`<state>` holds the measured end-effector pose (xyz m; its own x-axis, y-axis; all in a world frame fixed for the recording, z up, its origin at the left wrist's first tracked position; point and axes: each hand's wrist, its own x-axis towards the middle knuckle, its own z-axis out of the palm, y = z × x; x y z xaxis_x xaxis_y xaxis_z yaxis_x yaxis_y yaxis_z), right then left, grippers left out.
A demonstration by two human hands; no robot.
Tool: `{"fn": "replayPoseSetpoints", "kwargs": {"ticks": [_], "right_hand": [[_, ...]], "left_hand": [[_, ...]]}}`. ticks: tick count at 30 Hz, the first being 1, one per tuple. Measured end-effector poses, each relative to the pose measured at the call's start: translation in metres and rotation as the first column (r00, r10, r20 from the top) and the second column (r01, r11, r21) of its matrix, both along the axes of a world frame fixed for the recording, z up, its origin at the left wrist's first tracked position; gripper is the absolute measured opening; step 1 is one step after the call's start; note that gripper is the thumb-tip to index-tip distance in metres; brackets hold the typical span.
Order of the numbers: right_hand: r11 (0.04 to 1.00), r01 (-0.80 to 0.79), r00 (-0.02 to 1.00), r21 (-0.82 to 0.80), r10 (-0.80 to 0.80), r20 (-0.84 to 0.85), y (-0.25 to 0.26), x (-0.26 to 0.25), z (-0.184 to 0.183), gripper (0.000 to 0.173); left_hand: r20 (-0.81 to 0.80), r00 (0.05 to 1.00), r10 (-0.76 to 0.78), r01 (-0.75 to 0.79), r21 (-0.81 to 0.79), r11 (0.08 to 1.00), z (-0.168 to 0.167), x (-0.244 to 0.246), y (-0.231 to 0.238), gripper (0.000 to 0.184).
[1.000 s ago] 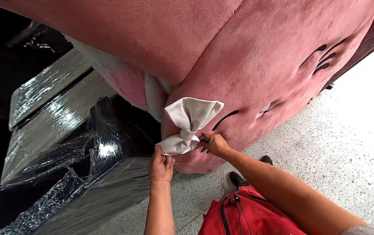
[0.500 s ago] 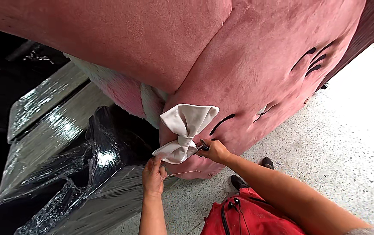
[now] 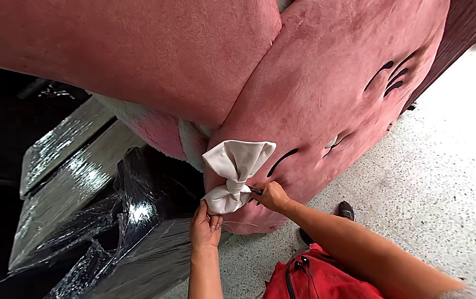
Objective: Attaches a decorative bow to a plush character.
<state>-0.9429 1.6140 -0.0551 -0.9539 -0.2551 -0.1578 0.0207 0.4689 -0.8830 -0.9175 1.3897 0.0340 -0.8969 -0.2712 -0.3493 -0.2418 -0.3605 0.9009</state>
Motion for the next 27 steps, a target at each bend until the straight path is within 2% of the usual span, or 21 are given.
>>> {"fn": "replayPoseSetpoints", "kwargs": {"ticks": [5, 8, 10, 12, 15, 18, 21, 24, 27], "right_hand": [[1.0, 0.027, 0.998, -0.005, -0.026, 0.062, 0.004, 0.001, 0.001, 0.028], [0.996, 0.044, 0.998, -0.072, -0.04, 0.049, 0.027, 0.011, 0.008, 0.027], [0.979, 0.125, 0.992, -0.164, -0.122, 0.028, 0.053, 0.02, 0.016, 0.024], [0.937, 0.239, 0.97, -0.256, -0.243, 0.016, 0.081, 0.024, 0.032, 0.025], [0.883, 0.304, 0.924, -0.359, -0.364, -0.113, 0.112, 0.008, 0.072, 0.034], [0.921, 0.296, 0.921, -0.253, -0.346, -0.181, 0.129, -0.02, 0.114, 0.055], [0.96, 0.266, 0.919, -0.083, -0.279, -0.277, 0.137, -0.037, 0.142, 0.057], [0.986, 0.166, 0.937, -0.027, -0.166, -0.306, 0.14, -0.043, 0.152, 0.048], [0.997, 0.054, 0.964, -0.06, -0.068, -0.256, 0.13, -0.051, 0.148, 0.032]], "left_hand": [[0.027, 0.998, -0.056, 0.059, -0.148, 0.987, 0.008, -0.004, -0.009, 0.033], [0.077, 0.996, 0.054, -0.022, -0.372, 0.928, 0.027, -0.003, -0.013, 0.027], [0.035, 0.998, 0.053, -0.023, -0.575, 0.818, 0.045, -0.007, -0.016, 0.025], [-0.039, 0.998, -0.046, 0.002, -0.745, 0.667, 0.071, -0.016, -0.014, 0.024], [-0.132, 0.93, -0.344, 0.04, -0.892, 0.449, 0.119, -0.036, 0.009, 0.032], [-0.111, 0.801, -0.588, 0.08, -0.954, 0.289, 0.151, -0.063, 0.047, 0.046], [0.047, 0.777, -0.628, 0.208, -0.96, 0.185, 0.168, -0.079, 0.076, 0.032], [0.142, 0.781, -0.608, 0.311, -0.933, 0.182, 0.175, -0.089, 0.089, 0.018], [0.171, 0.805, -0.567, 0.393, -0.871, 0.296, 0.177, -0.093, 0.093, 0.01]]}}
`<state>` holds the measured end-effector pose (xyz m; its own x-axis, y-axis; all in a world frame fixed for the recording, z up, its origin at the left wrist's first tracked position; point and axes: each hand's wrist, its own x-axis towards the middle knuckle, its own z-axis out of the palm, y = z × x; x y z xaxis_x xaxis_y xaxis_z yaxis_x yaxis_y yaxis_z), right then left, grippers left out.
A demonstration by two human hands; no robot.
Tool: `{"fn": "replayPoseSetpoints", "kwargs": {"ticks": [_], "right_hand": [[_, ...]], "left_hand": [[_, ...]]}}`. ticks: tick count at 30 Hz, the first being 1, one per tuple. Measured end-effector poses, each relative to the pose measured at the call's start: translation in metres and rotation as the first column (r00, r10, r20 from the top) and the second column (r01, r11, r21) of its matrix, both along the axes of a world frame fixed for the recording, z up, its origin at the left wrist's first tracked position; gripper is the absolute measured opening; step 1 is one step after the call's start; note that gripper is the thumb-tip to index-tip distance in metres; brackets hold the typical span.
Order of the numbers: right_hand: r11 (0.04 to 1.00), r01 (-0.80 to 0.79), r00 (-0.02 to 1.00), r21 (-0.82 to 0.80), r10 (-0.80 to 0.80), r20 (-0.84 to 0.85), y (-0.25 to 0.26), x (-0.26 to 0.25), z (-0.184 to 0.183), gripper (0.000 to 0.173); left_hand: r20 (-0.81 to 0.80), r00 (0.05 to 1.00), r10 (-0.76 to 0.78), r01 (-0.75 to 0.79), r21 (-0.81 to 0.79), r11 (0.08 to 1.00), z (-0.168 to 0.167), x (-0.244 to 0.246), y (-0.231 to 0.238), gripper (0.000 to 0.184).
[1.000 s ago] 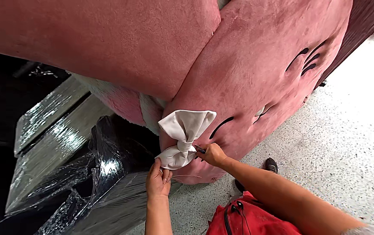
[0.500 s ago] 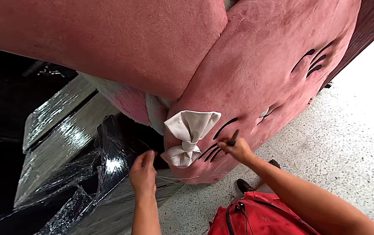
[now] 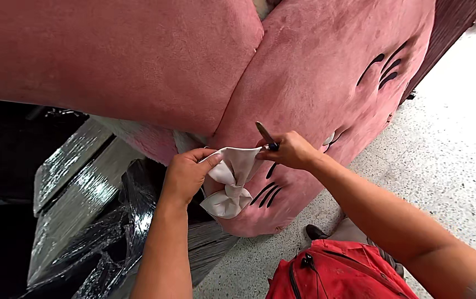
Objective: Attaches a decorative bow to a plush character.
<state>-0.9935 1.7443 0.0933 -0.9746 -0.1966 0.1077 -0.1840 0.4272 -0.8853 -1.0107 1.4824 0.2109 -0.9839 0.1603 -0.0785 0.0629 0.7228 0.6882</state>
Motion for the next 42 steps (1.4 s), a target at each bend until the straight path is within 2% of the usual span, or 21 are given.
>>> {"fn": "replayPoseSetpoints", "kwargs": {"ticks": [2, 5, 9, 13, 16, 18, 21, 24, 27, 30, 32, 35, 37, 42], "right_hand": [[0.994, -0.025, 0.992, -0.104, 0.037, 0.117, -0.004, -0.007, -0.004, 0.024], [0.976, -0.039, 0.972, -0.215, 0.086, 0.217, -0.003, -0.019, -0.013, 0.025], [0.957, -0.072, 0.953, -0.282, 0.149, 0.263, -0.001, -0.029, -0.019, 0.032], [0.929, -0.002, 0.944, -0.37, 0.124, 0.306, -0.002, -0.028, -0.03, 0.036], [0.881, 0.081, 0.941, -0.467, 0.087, 0.328, -0.006, -0.022, -0.041, 0.035], [0.851, 0.075, 0.946, -0.52, 0.104, 0.307, -0.006, -0.018, -0.044, 0.031], [0.863, 0.051, 0.954, -0.502, 0.107, 0.279, -0.006, -0.015, -0.047, 0.027], [0.912, 0.059, 0.961, -0.406, 0.058, 0.271, -0.007, -0.018, -0.049, 0.029], [0.915, 0.079, 0.953, -0.394, 0.047, 0.3, -0.008, -0.017, -0.049, 0.03], [0.86, 0.17, 0.936, -0.481, 0.012, 0.353, -0.012, -0.011, -0.053, 0.031], [0.76, 0.241, 0.931, -0.604, -0.007, 0.364, -0.017, -0.002, -0.057, 0.029], [0.608, 0.314, 0.926, -0.729, -0.027, 0.377, -0.022, 0.013, -0.066, 0.03], [0.574, 0.338, 0.92, -0.746, -0.036, 0.389, -0.026, 0.017, -0.071, 0.032], [0.574, 0.381, 0.902, -0.725, -0.059, 0.427, -0.029, 0.019, -0.076, 0.033]], "left_hand": [[0.087, 0.996, 0.027, -0.037, 0.115, 0.993, 0.001, -0.001, -0.001, 0.011], [0.249, 0.969, 0.004, -0.088, 0.327, 0.941, -0.005, -0.006, -0.012, 0.015], [0.357, 0.934, -0.024, -0.139, 0.425, 0.895, -0.02, -0.019, -0.023, 0.021], [0.346, 0.937, 0.052, -0.214, 0.451, 0.866, -0.022, -0.017, -0.022, 0.013], [0.269, 0.962, 0.038, -0.165, 0.468, 0.868, -0.024, -0.009, -0.03, 0.011], [0.235, 0.971, 0.051, -0.152, 0.433, 0.889, -0.021, -0.001, -0.031, 0.011], [0.246, 0.962, 0.117, -0.218, 0.44, 0.871, -0.023, 0.007, -0.027, 0.006], [0.293, 0.949, 0.12, -0.276, 0.578, 0.768, -0.035, 0.007, -0.026, 0.017], [0.333, 0.931, 0.149, -0.341, 0.65, 0.679, -0.052, 0.005, -0.024, 0.028], [0.279, 0.931, 0.236, -0.359, 0.58, 0.732, -0.05, 0.006, -0.018, 0.027], [0.22, 0.933, 0.286, -0.36, 0.509, 0.782, -0.042, 0.008, -0.02, 0.021], [0.188, 0.925, 0.329, -0.379, 0.47, 0.797, -0.036, 0.011, -0.025, 0.017], [0.189, 0.917, 0.351, -0.399, 0.459, 0.794, -0.035, 0.013, -0.026, 0.018], [0.174, 0.914, 0.365, -0.404, 0.451, 0.796, -0.034, 0.018, -0.026, 0.021]]}}
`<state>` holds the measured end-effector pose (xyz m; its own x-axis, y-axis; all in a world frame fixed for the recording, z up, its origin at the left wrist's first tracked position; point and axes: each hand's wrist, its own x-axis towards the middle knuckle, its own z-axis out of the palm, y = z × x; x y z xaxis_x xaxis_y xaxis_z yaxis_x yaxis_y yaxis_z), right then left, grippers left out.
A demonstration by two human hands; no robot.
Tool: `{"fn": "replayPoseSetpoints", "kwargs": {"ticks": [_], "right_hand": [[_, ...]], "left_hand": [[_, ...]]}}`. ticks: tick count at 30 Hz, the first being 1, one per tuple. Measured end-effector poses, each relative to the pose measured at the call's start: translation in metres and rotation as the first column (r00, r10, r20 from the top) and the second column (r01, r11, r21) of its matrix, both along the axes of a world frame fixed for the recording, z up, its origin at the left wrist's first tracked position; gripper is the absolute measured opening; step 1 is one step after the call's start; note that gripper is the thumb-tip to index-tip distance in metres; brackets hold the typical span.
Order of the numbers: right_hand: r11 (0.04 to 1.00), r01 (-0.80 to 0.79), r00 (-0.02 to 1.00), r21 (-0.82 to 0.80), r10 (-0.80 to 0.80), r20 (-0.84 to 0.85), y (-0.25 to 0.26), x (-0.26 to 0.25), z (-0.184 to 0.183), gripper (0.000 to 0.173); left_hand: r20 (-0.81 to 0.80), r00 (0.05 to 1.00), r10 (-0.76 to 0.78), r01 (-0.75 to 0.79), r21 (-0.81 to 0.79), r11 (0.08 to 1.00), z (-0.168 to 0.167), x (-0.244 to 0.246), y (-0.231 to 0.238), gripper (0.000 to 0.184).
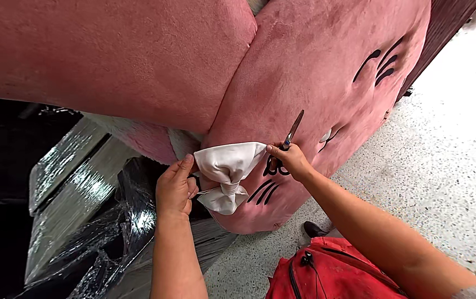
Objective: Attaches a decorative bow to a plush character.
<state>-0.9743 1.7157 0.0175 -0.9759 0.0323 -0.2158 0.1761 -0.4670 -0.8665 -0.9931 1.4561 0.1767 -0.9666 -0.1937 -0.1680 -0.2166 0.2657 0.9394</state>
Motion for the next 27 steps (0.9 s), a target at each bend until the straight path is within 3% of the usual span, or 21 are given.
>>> {"fn": "replayPoseSetpoints", "kwargs": {"ticks": [10, 14, 20, 25, 27], "right_hand": [[0.997, -0.072, 0.997, 0.004, 0.072, 0.004, -0.006, -0.014, -0.003, 0.027], [0.973, -0.136, 0.99, -0.187, 0.141, 0.01, -0.007, -0.015, -0.01, 0.028], [0.846, -0.243, 0.969, -0.474, 0.233, -0.081, -0.016, -0.013, -0.033, 0.026], [0.948, 0.003, 0.997, -0.319, -0.026, -0.068, -0.005, -0.005, -0.02, 0.022], [0.983, -0.036, 0.986, -0.178, 0.006, -0.165, 0.008, -0.006, -0.01, 0.032]], "left_hand": [[-0.016, 0.998, -0.054, 0.053, -0.076, 0.996, -0.006, -0.008, 0.004, 0.013], [0.004, 0.998, -0.063, 0.063, -0.04, 0.997, -0.005, -0.012, 0.004, 0.015], [0.032, 0.998, -0.057, 0.055, 0.054, 0.997, -0.007, -0.014, 0.002, 0.016], [0.058, 0.997, -0.053, 0.052, 0.016, 0.999, -0.001, -0.013, 0.005, 0.017], [0.048, 0.998, -0.05, 0.05, -0.004, 0.999, 0.001, -0.012, 0.006, 0.018]]}}
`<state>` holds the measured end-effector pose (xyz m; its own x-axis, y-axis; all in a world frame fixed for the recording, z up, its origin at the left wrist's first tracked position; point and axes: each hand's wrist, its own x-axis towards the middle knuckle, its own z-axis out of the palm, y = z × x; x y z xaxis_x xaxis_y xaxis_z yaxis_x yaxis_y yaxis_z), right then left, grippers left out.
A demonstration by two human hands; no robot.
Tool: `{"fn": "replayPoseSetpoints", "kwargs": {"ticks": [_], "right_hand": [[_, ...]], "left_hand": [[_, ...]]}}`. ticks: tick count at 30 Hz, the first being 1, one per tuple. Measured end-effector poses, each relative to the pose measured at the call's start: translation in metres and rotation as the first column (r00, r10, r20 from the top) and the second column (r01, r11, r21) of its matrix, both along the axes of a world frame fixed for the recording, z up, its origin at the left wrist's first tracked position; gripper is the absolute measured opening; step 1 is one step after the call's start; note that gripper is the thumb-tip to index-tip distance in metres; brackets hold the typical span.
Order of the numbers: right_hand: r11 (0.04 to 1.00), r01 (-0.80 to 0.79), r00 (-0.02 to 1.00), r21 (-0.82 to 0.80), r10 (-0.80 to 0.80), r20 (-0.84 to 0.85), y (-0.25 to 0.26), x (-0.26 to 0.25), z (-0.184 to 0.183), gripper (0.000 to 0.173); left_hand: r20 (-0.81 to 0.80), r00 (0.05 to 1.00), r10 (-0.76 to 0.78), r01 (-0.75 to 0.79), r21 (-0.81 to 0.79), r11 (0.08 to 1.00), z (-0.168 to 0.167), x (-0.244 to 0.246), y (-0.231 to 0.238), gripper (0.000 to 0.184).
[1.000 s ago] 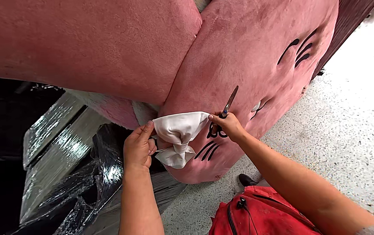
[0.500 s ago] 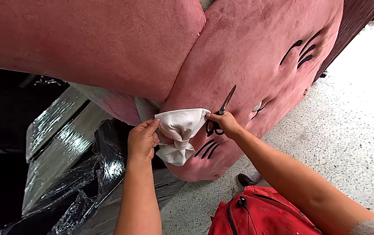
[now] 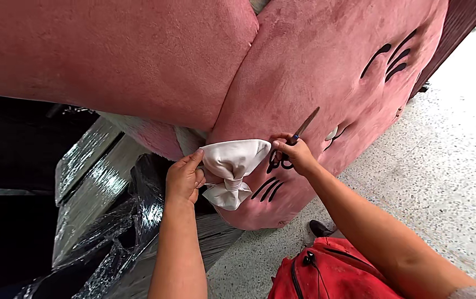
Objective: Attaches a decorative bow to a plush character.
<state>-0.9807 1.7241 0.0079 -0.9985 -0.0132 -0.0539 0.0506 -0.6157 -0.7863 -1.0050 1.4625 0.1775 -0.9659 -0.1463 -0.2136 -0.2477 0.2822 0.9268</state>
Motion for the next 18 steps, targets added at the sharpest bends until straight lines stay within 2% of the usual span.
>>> {"fn": "replayPoseSetpoints", "kwargs": {"ticks": [2, 4, 7, 10, 13, 16, 18], "right_hand": [[0.971, -0.161, 0.983, 0.176, 0.173, -0.059, 0.009, -0.007, 0.018, 0.041], [0.879, -0.366, 0.919, 0.307, 0.393, -0.027, 0.013, -0.021, 0.035, 0.037], [0.773, -0.555, 0.815, 0.306, 0.579, 0.017, 0.019, -0.038, 0.042, 0.021], [0.712, -0.644, 0.746, 0.279, 0.666, 0.022, 0.023, -0.046, 0.038, 0.02], [0.726, -0.614, 0.766, 0.31, 0.642, 0.016, 0.017, -0.051, 0.03, 0.027], [0.786, -0.396, 0.895, 0.474, 0.446, 0.008, 0.012, -0.04, 0.027, 0.035], [0.817, -0.233, 0.96, 0.528, 0.281, -0.011, 0.012, -0.03, 0.023, 0.033]], "left_hand": [[-0.018, 1.0, -0.011, 0.011, -0.02, 1.0, -0.001, 0.0, 0.001, 0.018], [-0.033, 0.999, -0.019, 0.018, -0.031, 0.999, -0.004, -0.001, 0.001, 0.017], [-0.036, 0.999, -0.013, 0.012, -0.029, 1.0, -0.006, -0.004, 0.002, 0.017], [-0.038, 0.999, 0.019, -0.019, -0.006, 1.0, -0.007, -0.005, 0.004, 0.02], [-0.067, 0.997, 0.03, -0.03, 0.001, 1.0, -0.011, -0.004, 0.004, 0.022], [-0.086, 0.995, 0.044, -0.046, -0.03, 0.998, -0.012, -0.006, 0.004, 0.022], [-0.086, 0.995, 0.052, -0.059, -0.079, 0.995, -0.011, -0.008, 0.005, 0.022]]}}
